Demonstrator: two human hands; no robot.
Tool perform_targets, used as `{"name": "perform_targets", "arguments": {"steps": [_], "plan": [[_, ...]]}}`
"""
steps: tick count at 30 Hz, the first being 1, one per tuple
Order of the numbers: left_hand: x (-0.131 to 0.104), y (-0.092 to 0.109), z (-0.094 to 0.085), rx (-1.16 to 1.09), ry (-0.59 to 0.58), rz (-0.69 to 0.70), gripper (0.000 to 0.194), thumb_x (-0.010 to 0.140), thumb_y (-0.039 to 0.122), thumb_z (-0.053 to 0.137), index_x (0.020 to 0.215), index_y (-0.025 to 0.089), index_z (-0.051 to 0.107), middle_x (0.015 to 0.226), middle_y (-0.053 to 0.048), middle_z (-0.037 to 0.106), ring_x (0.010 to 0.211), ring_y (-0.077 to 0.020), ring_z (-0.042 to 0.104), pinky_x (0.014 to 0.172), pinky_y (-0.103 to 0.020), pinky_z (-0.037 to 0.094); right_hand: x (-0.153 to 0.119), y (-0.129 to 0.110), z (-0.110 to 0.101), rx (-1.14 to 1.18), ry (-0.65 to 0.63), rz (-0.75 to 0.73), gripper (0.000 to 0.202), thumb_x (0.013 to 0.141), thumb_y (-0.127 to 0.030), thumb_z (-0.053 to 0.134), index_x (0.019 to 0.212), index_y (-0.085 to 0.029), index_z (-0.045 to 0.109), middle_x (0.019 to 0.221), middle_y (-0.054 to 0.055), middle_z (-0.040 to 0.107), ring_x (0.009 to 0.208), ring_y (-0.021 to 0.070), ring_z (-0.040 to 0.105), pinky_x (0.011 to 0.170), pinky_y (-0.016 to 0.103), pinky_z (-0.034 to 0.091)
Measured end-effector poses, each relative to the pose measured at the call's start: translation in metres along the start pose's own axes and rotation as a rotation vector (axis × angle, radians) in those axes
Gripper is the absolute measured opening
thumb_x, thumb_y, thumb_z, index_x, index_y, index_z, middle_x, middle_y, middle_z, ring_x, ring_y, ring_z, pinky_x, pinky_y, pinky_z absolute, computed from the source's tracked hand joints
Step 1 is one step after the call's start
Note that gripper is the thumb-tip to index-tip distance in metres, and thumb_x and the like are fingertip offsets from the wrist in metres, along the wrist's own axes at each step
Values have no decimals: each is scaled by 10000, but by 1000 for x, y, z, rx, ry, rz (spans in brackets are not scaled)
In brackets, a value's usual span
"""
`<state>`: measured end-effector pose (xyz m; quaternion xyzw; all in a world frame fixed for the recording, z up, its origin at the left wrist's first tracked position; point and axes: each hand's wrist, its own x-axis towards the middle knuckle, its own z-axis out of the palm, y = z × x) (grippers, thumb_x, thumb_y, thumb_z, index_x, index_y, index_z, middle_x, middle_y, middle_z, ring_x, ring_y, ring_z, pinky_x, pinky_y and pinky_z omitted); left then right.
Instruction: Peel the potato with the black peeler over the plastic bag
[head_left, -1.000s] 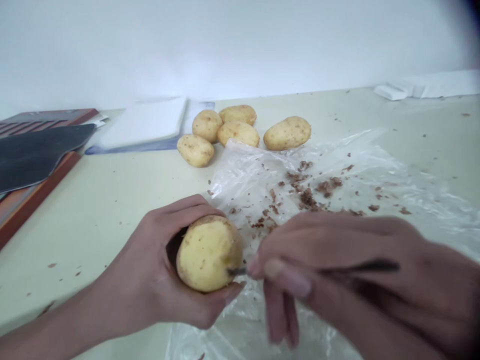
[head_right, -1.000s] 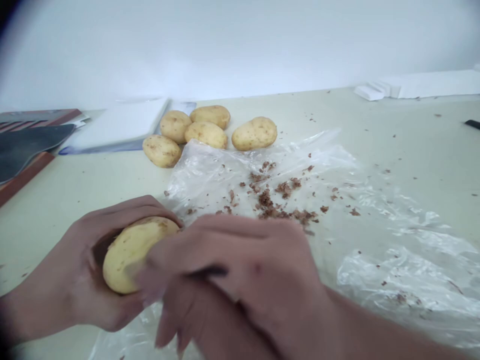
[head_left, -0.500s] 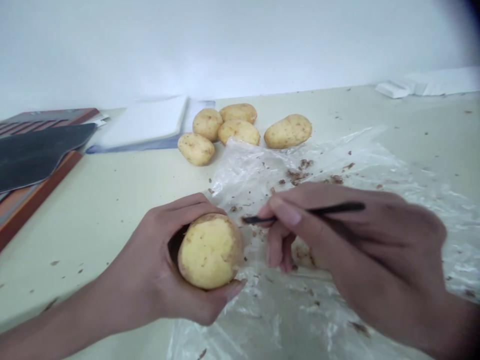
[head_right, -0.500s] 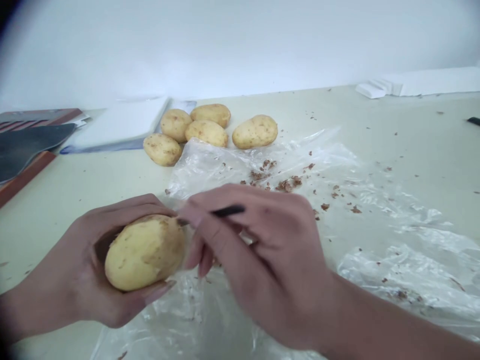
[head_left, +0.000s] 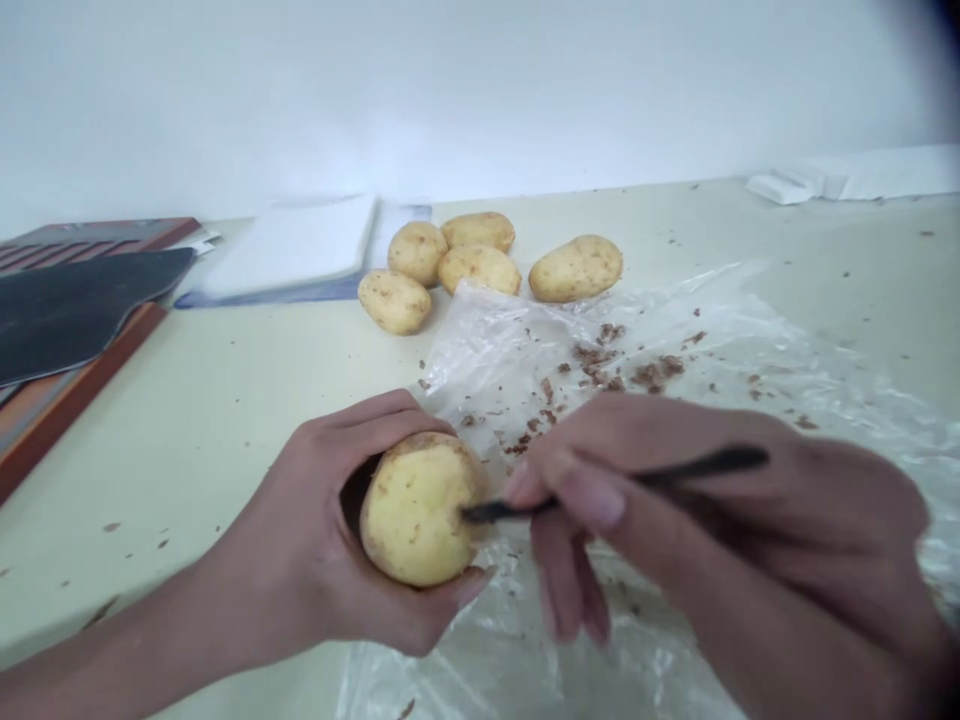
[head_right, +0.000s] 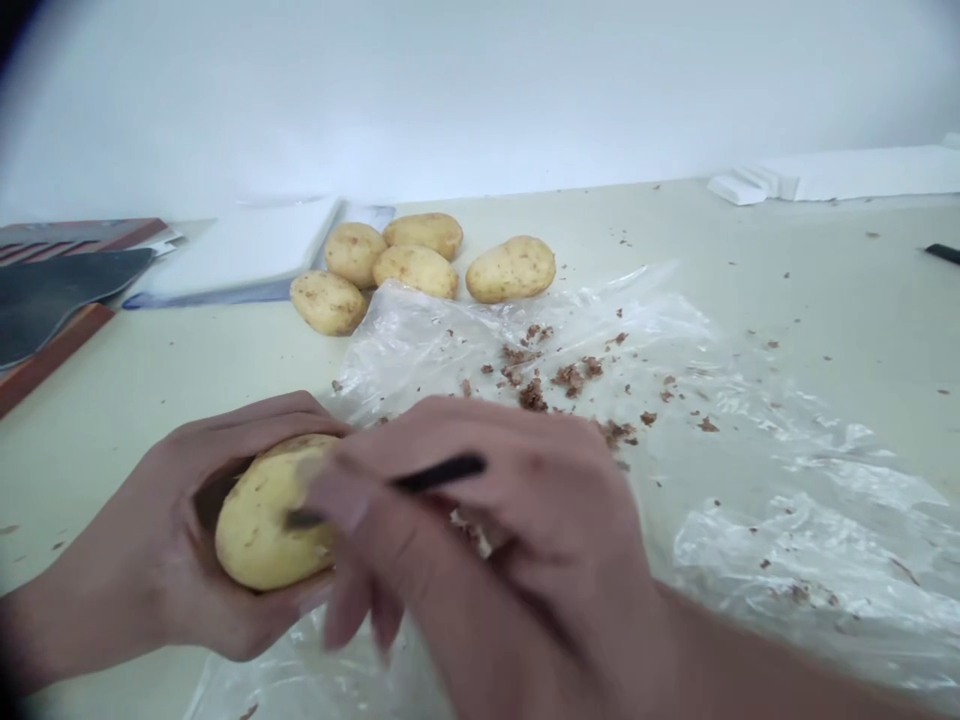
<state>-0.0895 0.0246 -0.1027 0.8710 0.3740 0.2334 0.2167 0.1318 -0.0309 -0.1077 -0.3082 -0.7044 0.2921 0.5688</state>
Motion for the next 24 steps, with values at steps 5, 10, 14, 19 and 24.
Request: {"name": "perform_targets", "arguments": {"steps": [5,10,14,19,24], "plan": [[1,0,0,5,10,3,419,627,424,860,970,206,761,888,49,671,708,57,637,647,14,522,3,-1,-1,-82,-5,13,157,1018,-27,564,905,-48,670,770,-37,612,652,-49,609,614,29,536],[3,0,2,-14,32,54,424,621,384,871,1001,247,742,896,83,670,716,71,645,654,33,520,1,1,1,83,23,36,192,1076,-94,490,969,-16,629,714,-5,589,583,-28,583,558,36,524],[3,-1,2,-27,27,70,410,633,358,866,1003,248,729,890,87,666,712,65,651,656,29,533,0,4,-1,138,-3,27,451,1024,-447,685,908,-15,631,811,61,616,676,25,619,630,108,577],[3,-2,3,3,46,77,475,595,368,883,1032,257,733,917,84,673,718,60,650,665,20,540,16,6,0,36,-22,105,536,997,-637,671,982,-114,784,729,76,548,823,50,654,636,78,564],[3,-2,2,-23,42,60,399,613,345,864,973,224,741,868,73,665,699,53,643,646,13,527,23,-5,14,25,-43,99,570,963,-678,693,994,-119,798,719,83,536,828,63,658,619,81,559]]}}
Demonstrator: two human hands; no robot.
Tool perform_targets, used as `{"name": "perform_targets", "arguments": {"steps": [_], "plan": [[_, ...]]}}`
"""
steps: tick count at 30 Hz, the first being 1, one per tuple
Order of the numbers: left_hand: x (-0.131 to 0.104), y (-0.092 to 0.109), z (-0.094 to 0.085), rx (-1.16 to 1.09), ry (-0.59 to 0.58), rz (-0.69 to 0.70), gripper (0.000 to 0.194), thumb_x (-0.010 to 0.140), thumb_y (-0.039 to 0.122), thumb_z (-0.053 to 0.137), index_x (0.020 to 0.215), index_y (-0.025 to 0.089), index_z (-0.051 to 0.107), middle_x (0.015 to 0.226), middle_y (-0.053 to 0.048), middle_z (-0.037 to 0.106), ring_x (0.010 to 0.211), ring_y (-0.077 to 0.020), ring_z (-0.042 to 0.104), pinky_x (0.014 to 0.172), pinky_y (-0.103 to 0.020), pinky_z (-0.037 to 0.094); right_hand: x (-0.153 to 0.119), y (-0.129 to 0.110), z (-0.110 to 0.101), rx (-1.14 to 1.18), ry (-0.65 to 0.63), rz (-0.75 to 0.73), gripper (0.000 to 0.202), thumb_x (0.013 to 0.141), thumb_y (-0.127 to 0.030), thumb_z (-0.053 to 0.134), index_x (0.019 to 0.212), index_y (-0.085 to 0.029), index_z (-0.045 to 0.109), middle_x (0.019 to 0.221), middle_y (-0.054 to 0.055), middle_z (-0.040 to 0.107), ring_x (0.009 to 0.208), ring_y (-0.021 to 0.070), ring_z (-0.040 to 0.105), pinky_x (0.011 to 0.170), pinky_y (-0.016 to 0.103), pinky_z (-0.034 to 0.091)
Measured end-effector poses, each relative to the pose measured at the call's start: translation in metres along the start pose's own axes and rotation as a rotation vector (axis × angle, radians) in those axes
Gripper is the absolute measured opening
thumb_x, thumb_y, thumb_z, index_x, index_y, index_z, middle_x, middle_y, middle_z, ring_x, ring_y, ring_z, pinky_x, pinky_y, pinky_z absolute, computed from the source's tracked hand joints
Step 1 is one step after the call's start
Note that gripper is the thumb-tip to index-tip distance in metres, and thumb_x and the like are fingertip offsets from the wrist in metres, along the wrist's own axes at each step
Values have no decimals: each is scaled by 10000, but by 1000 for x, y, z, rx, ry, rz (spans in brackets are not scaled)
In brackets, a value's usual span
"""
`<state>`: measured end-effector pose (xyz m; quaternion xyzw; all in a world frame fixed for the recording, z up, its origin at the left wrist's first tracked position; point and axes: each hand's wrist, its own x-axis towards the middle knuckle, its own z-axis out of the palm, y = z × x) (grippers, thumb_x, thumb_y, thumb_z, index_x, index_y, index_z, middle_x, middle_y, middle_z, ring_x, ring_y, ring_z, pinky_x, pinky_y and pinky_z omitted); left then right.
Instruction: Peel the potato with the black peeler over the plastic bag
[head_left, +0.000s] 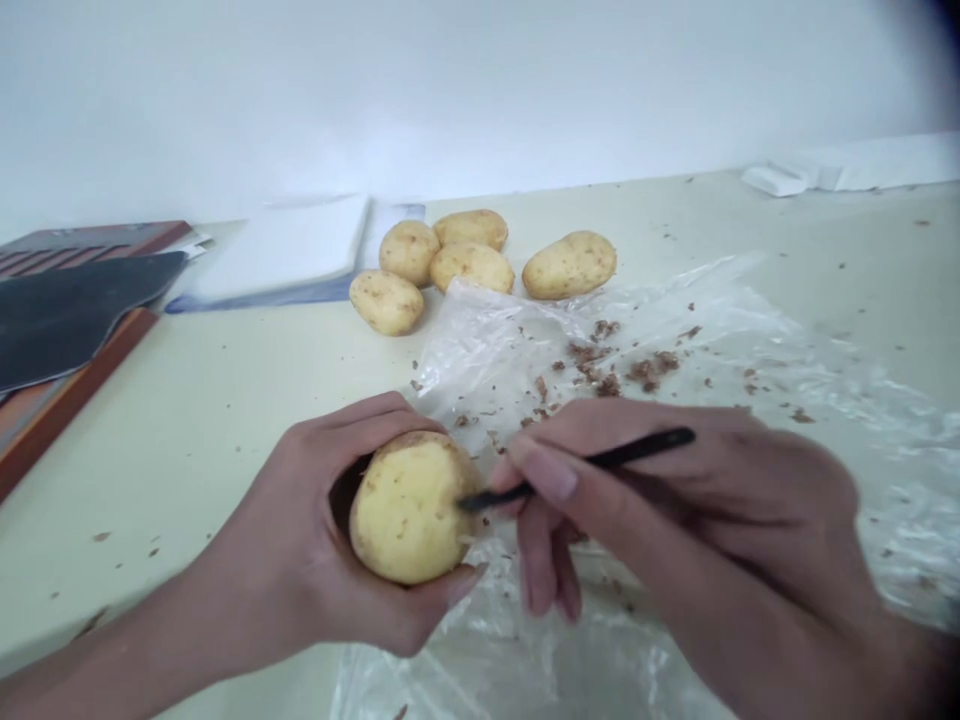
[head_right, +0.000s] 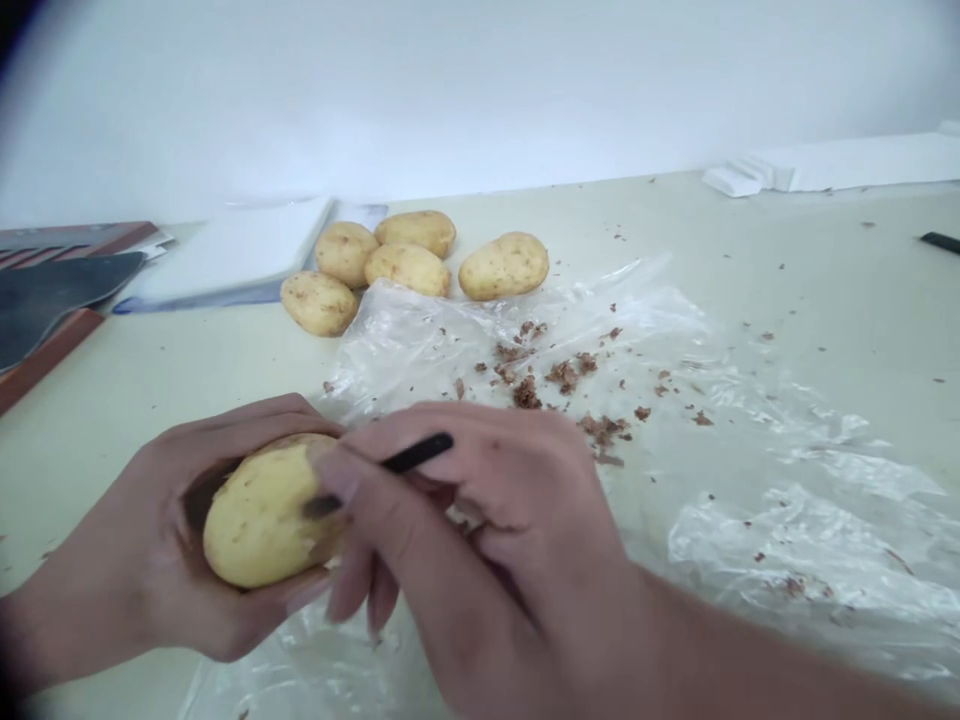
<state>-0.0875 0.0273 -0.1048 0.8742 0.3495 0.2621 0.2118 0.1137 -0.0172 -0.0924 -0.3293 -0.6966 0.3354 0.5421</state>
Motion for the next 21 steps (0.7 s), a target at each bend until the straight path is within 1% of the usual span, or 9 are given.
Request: {"name": "perform_targets", "arguments": {"steps": [3,7,9,12,14,16,17,18,21], "plan": [[0,1,-2,17,-50,-87,425,619,418,850,963,186,757,891,45,681,702,43,643,640,5,527,-8,-6,0,3,-5,-12,571,965,-662,694,938,-95,762,737,76,557,783,52,655,600,75,548],[2,3,-3,14,-111,-171,425,647,451,798,958,163,768,907,19,692,726,27,660,642,-3,531,-21,-5,-10,13,-24,-43,611,970,-610,712,815,-25,627,747,56,583,638,31,604,571,111,547],[3,3,-3,12,-108,-187,444,636,469,808,952,160,765,908,14,693,725,20,662,639,-11,533,-26,-2,-14,27,0,-52,592,977,-593,713,887,-13,636,771,59,599,637,37,603,586,136,563],[3,3,-3,13,-99,-181,445,619,474,829,916,151,756,878,18,685,697,29,644,626,-5,522,-27,0,-15,32,35,-103,577,975,-560,734,1098,-1,657,788,61,607,658,39,610,612,136,585],[2,3,-3,14,-95,-167,432,631,467,821,928,159,763,883,23,686,705,36,647,638,4,524,-26,-1,-14,-10,32,-121,423,1007,-425,714,1042,-8,656,770,48,603,635,31,610,589,115,570],[2,3,-3,21,-101,-157,436,647,477,808,957,173,771,897,27,689,717,37,651,645,0,528,-24,0,-14,-48,10,-64,249,1057,-199,589,902,-14,649,762,23,606,632,10,618,586,83,553],[2,3,-3,25,-107,-156,445,647,482,806,967,175,771,904,27,689,724,34,655,649,-5,533,-23,2,-15,-46,-13,-27,292,1066,-84,482,823,-15,628,751,4,604,629,-10,615,587,59,540],[2,3,-3,32,-104,-161,443,651,480,807,968,173,767,906,28,688,723,35,654,652,-4,535,-22,4,-16,-9,-21,41,261,1062,-61,485,864,-25,652,759,-11,609,651,-25,622,631,44,561],[3,2,-2,35,-91,-177,445,651,475,810,959,158,757,929,25,693,743,33,666,674,-3,550,-21,13,-19,139,-5,116,252,1092,-203,549,947,-41,677,760,3,608,679,-45,618,633,-6,549]]}}
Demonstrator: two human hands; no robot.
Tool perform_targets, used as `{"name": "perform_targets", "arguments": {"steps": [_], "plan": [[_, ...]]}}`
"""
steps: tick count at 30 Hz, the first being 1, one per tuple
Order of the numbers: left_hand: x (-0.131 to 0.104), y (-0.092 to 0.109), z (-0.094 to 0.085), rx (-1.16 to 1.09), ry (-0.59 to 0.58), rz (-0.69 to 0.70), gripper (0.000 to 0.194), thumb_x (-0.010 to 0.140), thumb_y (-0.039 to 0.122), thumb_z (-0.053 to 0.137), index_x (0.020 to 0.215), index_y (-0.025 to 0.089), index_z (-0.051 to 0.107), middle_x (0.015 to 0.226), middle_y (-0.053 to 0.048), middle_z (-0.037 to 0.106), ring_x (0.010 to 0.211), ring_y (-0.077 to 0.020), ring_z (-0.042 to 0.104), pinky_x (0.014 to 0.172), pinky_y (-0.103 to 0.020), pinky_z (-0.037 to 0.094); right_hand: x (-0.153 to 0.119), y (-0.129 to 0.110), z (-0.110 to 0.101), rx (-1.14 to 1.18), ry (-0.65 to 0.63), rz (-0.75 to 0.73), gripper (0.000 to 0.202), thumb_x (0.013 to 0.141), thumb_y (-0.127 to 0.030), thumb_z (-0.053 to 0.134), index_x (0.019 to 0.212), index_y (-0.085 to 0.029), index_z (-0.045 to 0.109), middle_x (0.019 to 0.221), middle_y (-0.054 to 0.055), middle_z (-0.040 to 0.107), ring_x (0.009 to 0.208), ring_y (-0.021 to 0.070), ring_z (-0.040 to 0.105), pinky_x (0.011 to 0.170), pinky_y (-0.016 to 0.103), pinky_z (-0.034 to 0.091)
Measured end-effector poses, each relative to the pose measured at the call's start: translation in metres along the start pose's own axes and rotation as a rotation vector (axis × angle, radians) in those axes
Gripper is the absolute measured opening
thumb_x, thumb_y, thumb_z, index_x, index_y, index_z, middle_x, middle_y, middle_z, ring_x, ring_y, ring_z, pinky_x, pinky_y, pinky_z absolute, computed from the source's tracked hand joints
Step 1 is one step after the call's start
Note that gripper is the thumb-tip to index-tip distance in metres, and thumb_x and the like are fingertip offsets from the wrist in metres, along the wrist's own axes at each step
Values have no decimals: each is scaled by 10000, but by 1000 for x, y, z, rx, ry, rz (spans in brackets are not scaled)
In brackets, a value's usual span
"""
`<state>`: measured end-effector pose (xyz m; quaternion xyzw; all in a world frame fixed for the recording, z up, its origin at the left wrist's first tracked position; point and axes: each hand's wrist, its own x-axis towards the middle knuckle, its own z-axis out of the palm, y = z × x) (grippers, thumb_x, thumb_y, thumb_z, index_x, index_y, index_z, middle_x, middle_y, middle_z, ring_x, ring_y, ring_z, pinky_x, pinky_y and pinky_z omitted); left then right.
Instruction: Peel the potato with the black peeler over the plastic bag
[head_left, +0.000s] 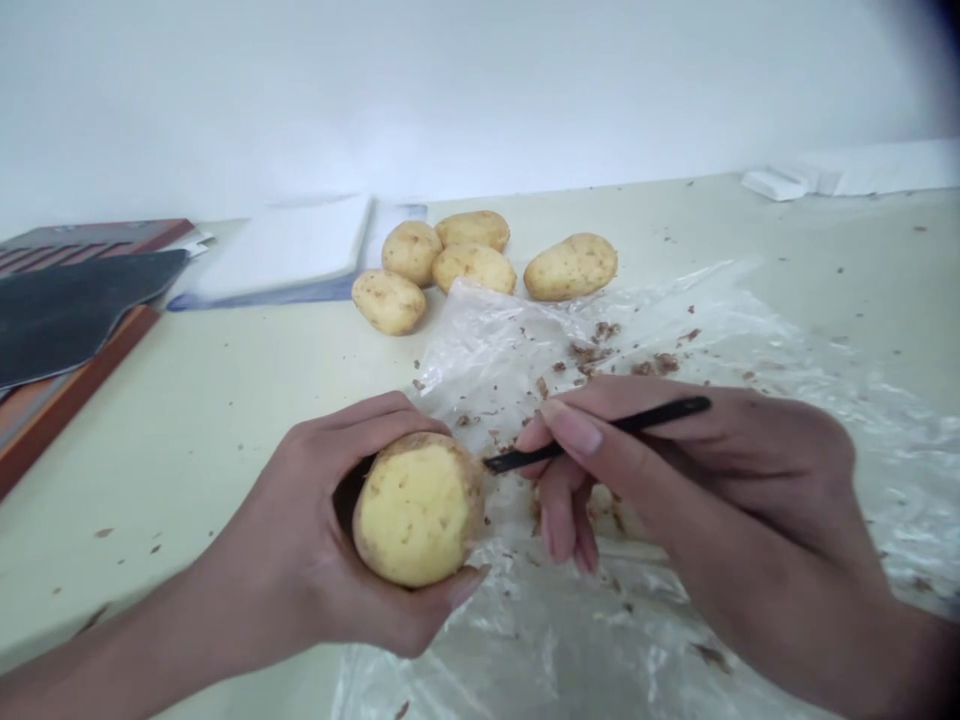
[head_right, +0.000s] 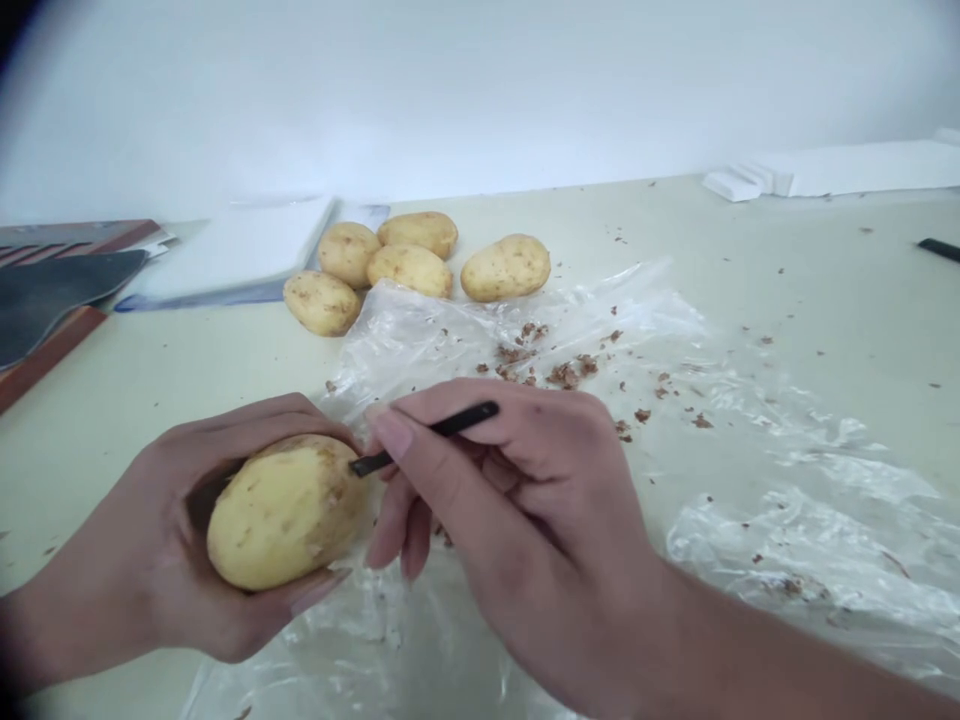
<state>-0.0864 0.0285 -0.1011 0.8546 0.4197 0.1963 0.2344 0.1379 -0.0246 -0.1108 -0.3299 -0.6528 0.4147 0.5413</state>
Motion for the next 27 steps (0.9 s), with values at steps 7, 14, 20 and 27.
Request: {"name": "perform_targets", "arguments": {"steps": [7,14,20,27], "plan": [[-1,-2,-1,-26,-52,-42,483,647,508,811,989,170,770,934,14,688,754,16,665,664,-19,552,16,4,7,-58,50,-87,537,1010,-595,683,1020,-67,783,738,79,551,860,23,654,699,29,582],[-2,-9,-3,11,-30,25,569,677,473,808,1174,207,728,1097,12,715,891,5,722,785,-2,592,24,5,12,-100,35,-127,578,1007,-646,662,1044,-83,787,730,83,524,848,25,633,726,48,592],[1,-12,-6,46,-13,91,576,671,452,811,1205,257,714,1137,60,722,925,24,739,816,38,579,22,5,16,-111,17,-146,561,1008,-636,660,1068,-93,787,742,82,529,849,26,636,736,52,598],[3,-10,-10,-35,-109,-41,587,680,468,793,1179,165,730,1073,5,724,859,3,722,758,10,578,15,0,16,-122,-1,-174,487,1011,-568,675,1105,-104,788,767,74,558,855,24,657,727,42,600]]}}
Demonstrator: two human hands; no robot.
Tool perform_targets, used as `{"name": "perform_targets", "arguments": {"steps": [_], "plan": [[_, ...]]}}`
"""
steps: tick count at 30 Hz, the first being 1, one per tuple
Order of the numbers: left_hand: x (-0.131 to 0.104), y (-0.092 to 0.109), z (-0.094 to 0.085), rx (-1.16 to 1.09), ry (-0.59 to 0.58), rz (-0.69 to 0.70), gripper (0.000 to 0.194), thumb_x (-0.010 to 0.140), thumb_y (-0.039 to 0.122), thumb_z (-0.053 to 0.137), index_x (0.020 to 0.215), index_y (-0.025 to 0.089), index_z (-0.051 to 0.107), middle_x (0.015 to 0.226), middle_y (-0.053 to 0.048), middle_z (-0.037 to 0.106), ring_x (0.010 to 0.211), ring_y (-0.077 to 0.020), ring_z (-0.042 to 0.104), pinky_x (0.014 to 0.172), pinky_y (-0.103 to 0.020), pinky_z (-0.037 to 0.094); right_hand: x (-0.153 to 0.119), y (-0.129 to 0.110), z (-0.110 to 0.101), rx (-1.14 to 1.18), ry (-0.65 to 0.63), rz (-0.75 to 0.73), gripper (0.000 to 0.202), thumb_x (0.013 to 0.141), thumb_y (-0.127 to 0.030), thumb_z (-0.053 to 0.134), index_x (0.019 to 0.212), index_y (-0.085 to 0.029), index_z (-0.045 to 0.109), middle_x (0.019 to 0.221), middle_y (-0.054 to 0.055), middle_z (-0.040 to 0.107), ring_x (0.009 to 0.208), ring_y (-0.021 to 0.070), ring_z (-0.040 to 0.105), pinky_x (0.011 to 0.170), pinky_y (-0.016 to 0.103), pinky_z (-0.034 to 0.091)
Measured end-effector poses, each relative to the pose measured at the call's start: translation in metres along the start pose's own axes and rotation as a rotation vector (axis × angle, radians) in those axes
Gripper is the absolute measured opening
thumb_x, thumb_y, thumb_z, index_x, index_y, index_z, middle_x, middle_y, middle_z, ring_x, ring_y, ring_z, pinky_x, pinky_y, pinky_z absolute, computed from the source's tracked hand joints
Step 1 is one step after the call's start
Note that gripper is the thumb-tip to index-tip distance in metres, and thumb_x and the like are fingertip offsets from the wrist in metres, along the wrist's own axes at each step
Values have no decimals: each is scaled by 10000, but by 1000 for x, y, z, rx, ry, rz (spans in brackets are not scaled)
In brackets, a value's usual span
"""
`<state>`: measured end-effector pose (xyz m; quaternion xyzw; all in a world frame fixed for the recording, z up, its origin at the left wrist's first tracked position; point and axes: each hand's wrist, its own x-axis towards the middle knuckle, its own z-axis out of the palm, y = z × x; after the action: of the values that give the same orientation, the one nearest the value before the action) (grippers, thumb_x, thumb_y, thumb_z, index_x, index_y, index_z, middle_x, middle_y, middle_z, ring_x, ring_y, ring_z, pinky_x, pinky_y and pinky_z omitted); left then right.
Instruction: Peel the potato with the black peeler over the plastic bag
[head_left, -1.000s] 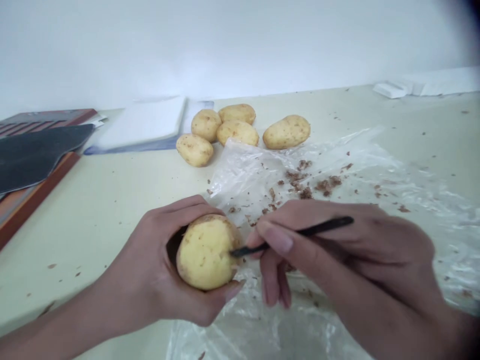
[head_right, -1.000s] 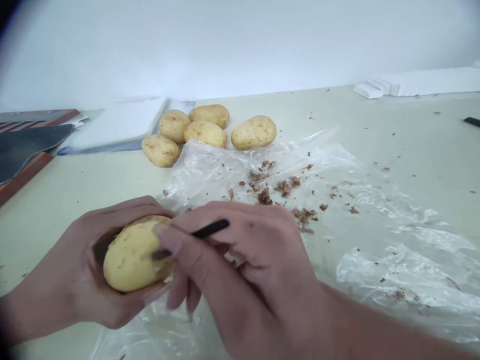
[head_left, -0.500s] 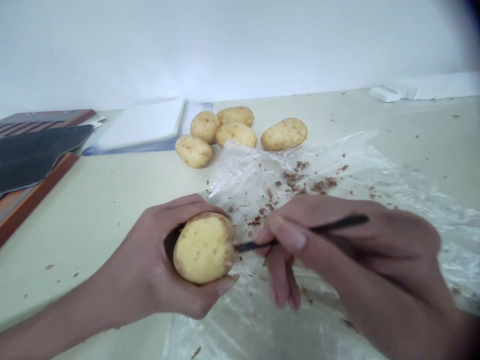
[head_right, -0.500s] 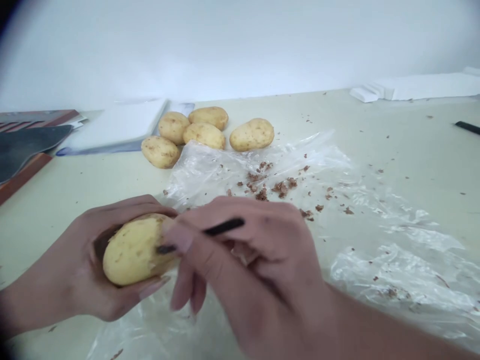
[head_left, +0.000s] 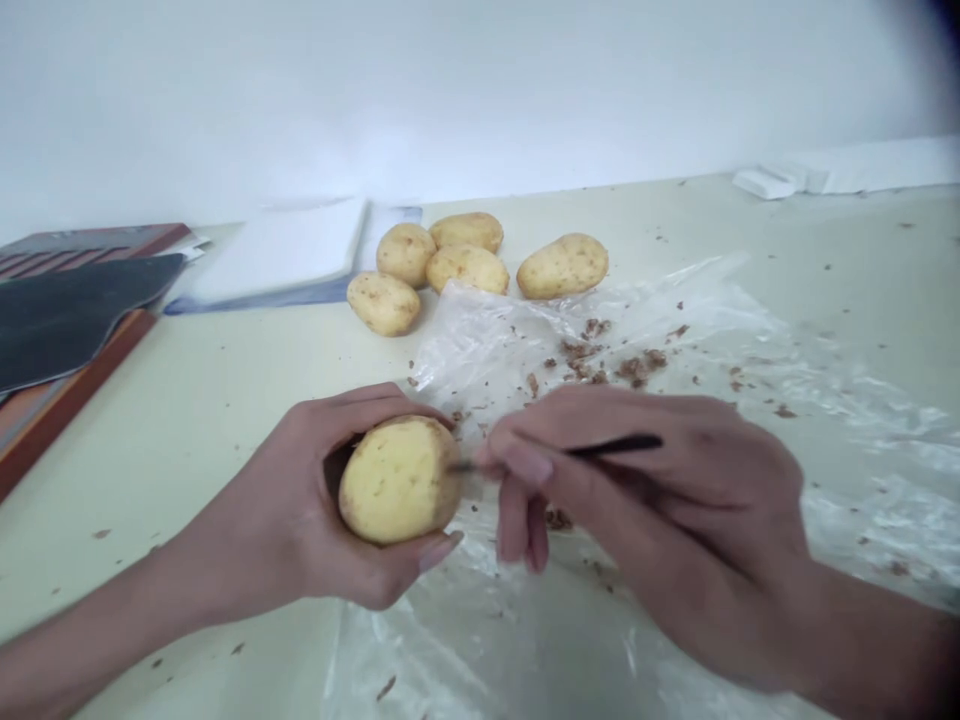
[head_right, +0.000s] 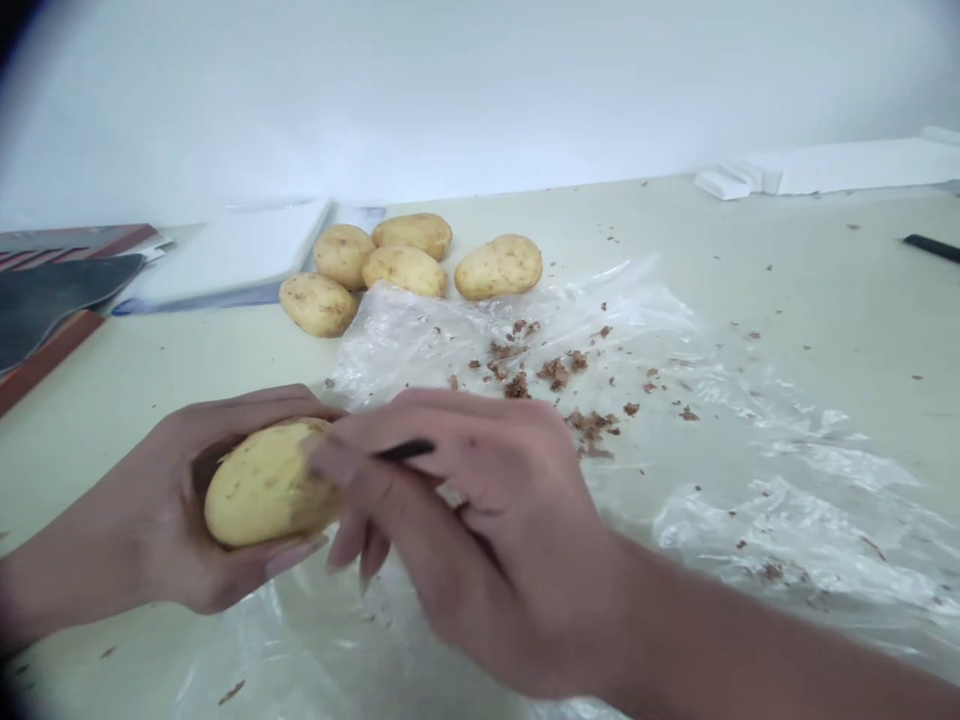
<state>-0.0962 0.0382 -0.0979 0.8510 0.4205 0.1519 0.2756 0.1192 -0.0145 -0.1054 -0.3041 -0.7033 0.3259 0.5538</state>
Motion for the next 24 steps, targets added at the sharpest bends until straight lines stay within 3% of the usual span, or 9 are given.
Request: {"name": "perform_targets", "arguments": {"steps": [3,6,9,12,16,18,21,24], "plan": [[0,0,0,1,10,-21,615,663,477,799,1175,142,736,1116,-21,724,876,-4,717,761,10,574,-10,-5,-5,14,-20,-2,388,1026,-463,672,1107,-97,773,794,61,589,827,8,664,714,23,594],[1,-1,0,-7,9,-15,623,660,480,803,1184,150,735,1114,-21,723,896,-15,725,770,-3,583,-18,-5,-12,5,-107,-3,221,1070,-219,570,1081,-52,715,878,29,641,784,-37,661,748,3,604],[1,-1,0,15,9,-4,620,676,483,792,1192,146,726,1113,-16,721,908,-7,727,788,10,579,-19,3,-18,-31,-32,-54,196,1026,7,484,1061,-32,673,943,-7,662,795,-58,670,753,-4,610],[0,-2,-1,34,23,13,600,674,475,793,1174,149,726,1117,-6,720,908,9,720,786,33,561,-18,6,-21,-25,36,-69,185,1039,-1,496,1072,-48,671,867,-29,643,740,-66,646,682,-12,580],[0,-2,0,10,24,20,600,678,475,792,1184,160,725,1116,-6,721,928,-7,731,804,14,580,-16,2,-21,-121,-194,-38,186,1027,18,489,1038,-28,669,998,-16,667,778,-65,670,741,6,615],[0,-3,0,41,14,28,621,672,474,798,1195,147,722,1130,-16,721,939,-13,735,806,14,578,-14,2,-21,-71,-86,-98,135,1034,-24,537,1097,-31,656,954,-27,663,764,-74,658,713,-11,601],[0,-4,0,49,2,44,618,668,469,804,1179,130,724,1117,-21,721,910,-2,725,778,23,562,-12,6,-21,43,27,29,165,1083,-87,496,1073,-48,656,843,-36,641,711,-66,646,664,-10,583],[-1,-5,0,20,30,54,616,666,466,803,1170,122,719,1107,-19,724,911,-3,726,787,23,566,-12,8,-21,97,-152,18,154,1075,-68,491,1074,-20,637,927,-7,662,757,-46,676,698,8,609]]}}
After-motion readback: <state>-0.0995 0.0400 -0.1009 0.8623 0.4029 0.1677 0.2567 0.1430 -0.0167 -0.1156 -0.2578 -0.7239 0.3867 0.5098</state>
